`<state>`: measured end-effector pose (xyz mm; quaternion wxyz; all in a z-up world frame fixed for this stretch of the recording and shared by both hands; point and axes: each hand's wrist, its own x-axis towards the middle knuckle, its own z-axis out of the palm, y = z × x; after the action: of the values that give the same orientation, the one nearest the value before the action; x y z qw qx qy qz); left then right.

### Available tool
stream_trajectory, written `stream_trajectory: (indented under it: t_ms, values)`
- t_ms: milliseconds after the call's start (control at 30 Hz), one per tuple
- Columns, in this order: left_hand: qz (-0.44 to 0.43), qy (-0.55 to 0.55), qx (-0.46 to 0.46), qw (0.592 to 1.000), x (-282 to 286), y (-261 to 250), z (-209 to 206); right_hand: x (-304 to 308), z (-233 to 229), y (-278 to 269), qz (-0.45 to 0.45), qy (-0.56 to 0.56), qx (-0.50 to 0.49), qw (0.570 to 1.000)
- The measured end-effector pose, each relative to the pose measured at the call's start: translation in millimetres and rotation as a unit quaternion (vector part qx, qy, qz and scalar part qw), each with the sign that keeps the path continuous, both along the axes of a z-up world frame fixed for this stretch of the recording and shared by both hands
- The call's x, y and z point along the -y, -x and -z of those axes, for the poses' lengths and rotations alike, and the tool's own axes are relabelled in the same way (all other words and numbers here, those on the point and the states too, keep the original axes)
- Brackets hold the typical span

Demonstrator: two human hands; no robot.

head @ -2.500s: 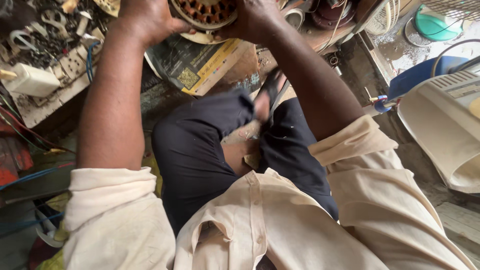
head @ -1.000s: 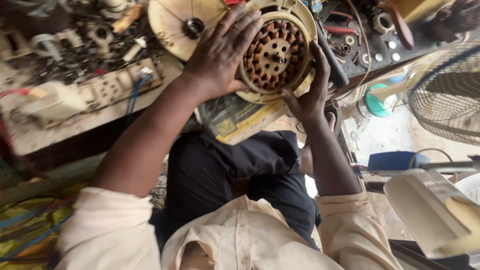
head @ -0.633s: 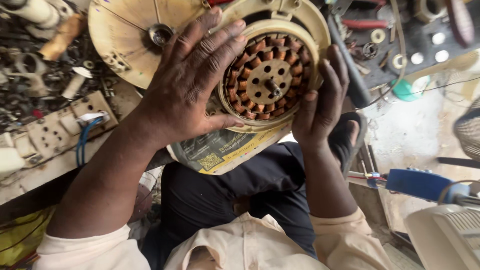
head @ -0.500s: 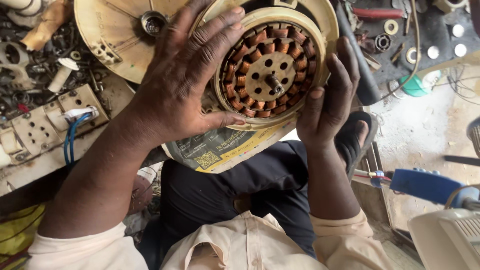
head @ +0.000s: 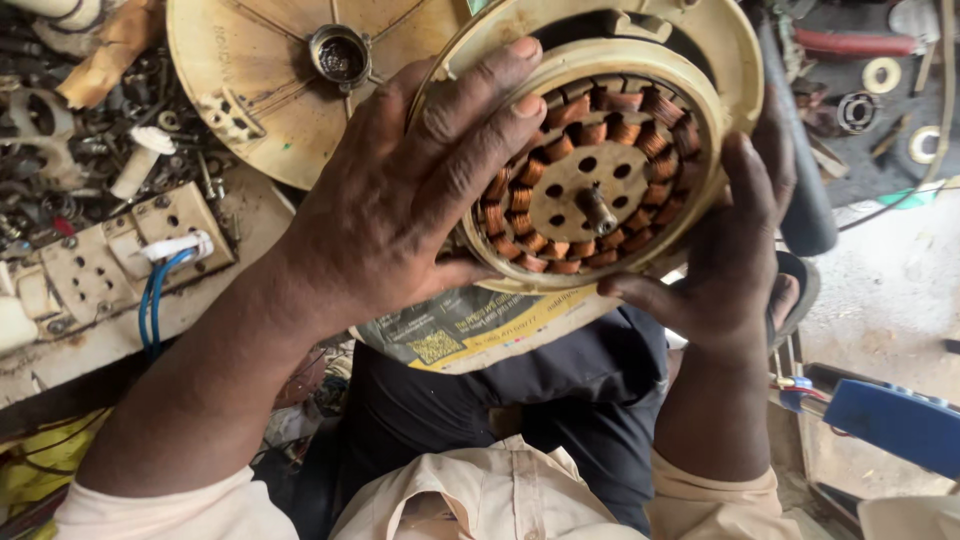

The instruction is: The person uses a screwdriver to adjust a small white plastic component, then fits a beige plastic ring onto a circular motor stator with copper windings. They repeatedly align and press the ring into place while inspecting the assembly.

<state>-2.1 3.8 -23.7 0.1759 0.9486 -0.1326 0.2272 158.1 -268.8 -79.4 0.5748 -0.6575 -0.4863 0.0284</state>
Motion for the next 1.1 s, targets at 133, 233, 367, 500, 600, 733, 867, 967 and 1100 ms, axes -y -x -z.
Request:
stream_trajectory:
  t_ms: [133,233,367,500,600,733,867,967,1100]
  values:
    - [-0.001,0.003,-0.029,1.000,0,-3,1,1,-5,-1,0.002,0.014,0.016,1.000]
    - [0.004,0.007,-0.021,1.000,-1,-4,-3,0,-12,-7,0.029,0.041,0.096,0.994]
    - [0.010,-0.003,0.010,1.000,-2,-1,0,1,-12,-6,0.040,0.062,0.128,0.989]
    - [0.006,-0.025,0.029,0.999,-4,1,-1,-2,-13,2,0.031,0.056,0.090,0.994]
    - [0.000,-0.024,0.043,0.999,-3,0,-2,-1,-14,4,0.038,0.058,0.079,0.995]
    - [-0.018,-0.041,0.013,0.999,-2,2,-5,-2,-11,7,0.039,0.040,0.074,0.996]
    - [-0.004,-0.029,0.029,0.999,-2,-2,-9,-4,-12,3,0.036,0.028,0.067,0.997]
    - [-0.006,-0.013,0.023,1.000,0,-1,-13,-4,-16,-2,0.078,0.068,0.151,0.983]
    - [0.002,-0.013,0.016,1.000,-2,-2,-13,-4,-18,-3,0.059,0.060,0.137,0.987]
